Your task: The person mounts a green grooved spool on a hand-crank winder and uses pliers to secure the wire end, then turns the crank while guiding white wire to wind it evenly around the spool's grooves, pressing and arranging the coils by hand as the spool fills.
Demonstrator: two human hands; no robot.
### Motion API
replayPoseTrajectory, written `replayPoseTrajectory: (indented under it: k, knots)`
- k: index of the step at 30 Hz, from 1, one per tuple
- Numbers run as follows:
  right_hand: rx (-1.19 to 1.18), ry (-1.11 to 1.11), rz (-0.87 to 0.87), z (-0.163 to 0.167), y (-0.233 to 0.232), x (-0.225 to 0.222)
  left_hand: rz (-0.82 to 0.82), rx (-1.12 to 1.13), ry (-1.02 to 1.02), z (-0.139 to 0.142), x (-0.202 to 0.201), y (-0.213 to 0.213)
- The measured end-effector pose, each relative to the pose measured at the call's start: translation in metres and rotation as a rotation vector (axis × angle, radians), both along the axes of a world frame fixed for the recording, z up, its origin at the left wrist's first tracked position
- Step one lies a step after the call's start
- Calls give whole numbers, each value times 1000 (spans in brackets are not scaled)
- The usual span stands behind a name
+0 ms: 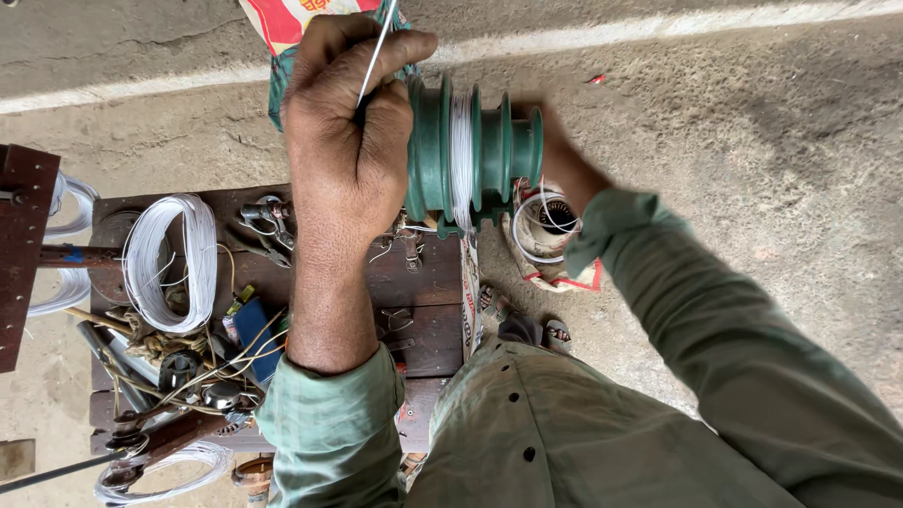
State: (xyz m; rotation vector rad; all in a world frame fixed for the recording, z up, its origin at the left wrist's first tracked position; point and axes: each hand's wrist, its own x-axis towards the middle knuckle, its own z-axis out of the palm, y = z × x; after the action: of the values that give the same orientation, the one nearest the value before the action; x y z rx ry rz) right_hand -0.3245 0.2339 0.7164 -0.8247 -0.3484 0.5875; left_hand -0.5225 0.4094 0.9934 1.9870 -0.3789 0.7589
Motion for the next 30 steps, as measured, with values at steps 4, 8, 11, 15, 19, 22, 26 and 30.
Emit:
replayPoseTrajectory:
  k: [4,8,11,15,19,22,26,30]
  knots:
    - [-1124,-596,-196,-58,-11,-119,-1,18,-20,-1,-2,1]
    - [-909,-1021,-169,24,-28,-202,-15,-16,-25,-1,0,0]
    - [-821,-1640,-179,131,-41,-207,-17,-12,-10,1,-1,0]
    - [-774,-2265,-537,238,-47,-148,11,10,4,3,-2,-1]
    - [-511,-1674,-397,214,-40,-26,7,3,16,3,-3,-1]
    - [-628,-1005,-320,107,-26,29,7,17,-3,3,-4,-1]
    - [-433,146,-156,-36,-9,-30,4,9,13,2,-3,-2]
    - [-1316,-364,61,-40,-14,-156,-4,2,6,2,-2,-2]
